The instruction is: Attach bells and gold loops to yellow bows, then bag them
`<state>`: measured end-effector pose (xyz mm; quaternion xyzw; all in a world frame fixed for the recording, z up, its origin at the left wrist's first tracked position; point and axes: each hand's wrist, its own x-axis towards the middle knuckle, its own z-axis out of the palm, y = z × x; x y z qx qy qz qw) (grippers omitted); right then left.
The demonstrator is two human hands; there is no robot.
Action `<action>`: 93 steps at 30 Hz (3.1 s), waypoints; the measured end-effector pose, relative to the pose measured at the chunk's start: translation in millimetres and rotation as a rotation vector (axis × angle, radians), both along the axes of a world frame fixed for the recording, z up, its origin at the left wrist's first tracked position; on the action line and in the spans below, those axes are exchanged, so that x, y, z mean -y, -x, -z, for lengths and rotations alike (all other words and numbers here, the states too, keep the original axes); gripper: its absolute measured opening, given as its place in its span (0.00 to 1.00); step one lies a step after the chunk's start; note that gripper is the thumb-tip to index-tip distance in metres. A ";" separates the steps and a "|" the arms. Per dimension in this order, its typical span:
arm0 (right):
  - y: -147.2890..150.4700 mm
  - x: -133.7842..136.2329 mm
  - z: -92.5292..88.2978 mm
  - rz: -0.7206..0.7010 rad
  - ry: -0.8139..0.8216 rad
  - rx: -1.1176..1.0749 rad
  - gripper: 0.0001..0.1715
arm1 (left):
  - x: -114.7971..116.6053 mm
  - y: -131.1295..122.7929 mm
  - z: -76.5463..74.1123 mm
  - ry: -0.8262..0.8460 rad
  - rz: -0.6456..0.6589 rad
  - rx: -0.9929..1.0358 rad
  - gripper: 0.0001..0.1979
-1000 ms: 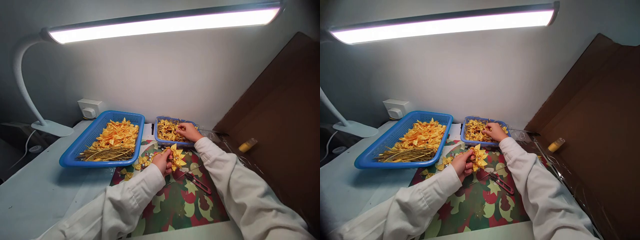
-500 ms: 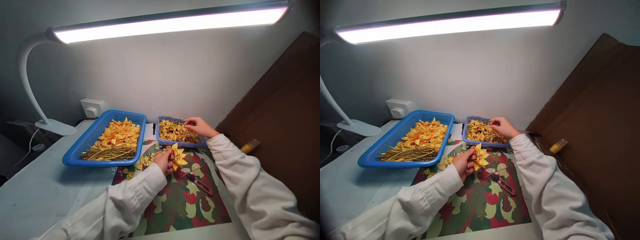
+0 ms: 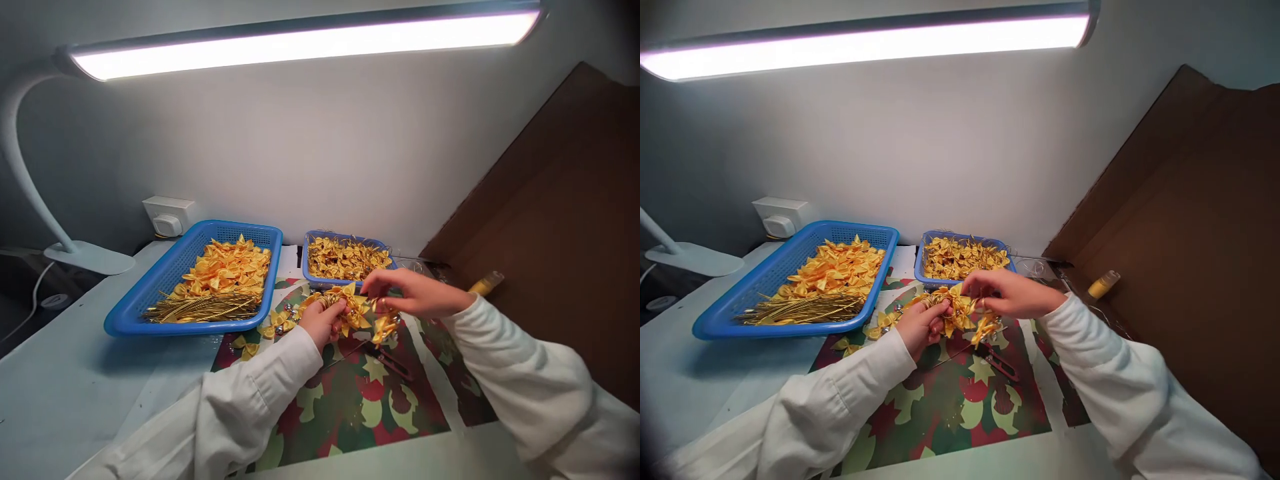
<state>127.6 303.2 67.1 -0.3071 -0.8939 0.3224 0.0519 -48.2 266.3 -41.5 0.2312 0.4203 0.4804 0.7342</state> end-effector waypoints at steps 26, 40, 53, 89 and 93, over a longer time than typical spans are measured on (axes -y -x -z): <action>17.7 4.2 28.9 0.022 -0.111 -0.127 0.10 | 7.5 -3.5 4.7 -0.132 0.210 -0.001 0.21; 21.5 13.5 39.8 0.084 -0.137 -0.119 0.08 | 7.0 -0.9 9.5 -0.047 0.288 -0.083 0.22; 25.5 -20.0 36.6 0.084 0.224 -0.099 0.10 | 3.1 1.4 2.3 -0.088 0.360 -0.156 0.18; 9.1 38.2 51.1 -0.039 -0.266 -0.275 0.30 | 15.9 16.2 -17.6 -0.407 0.617 -0.495 0.12; 6.0 56.4 59.9 -0.020 -0.289 -0.311 0.36 | 29.4 15.0 -30.5 -0.428 0.723 -0.650 0.10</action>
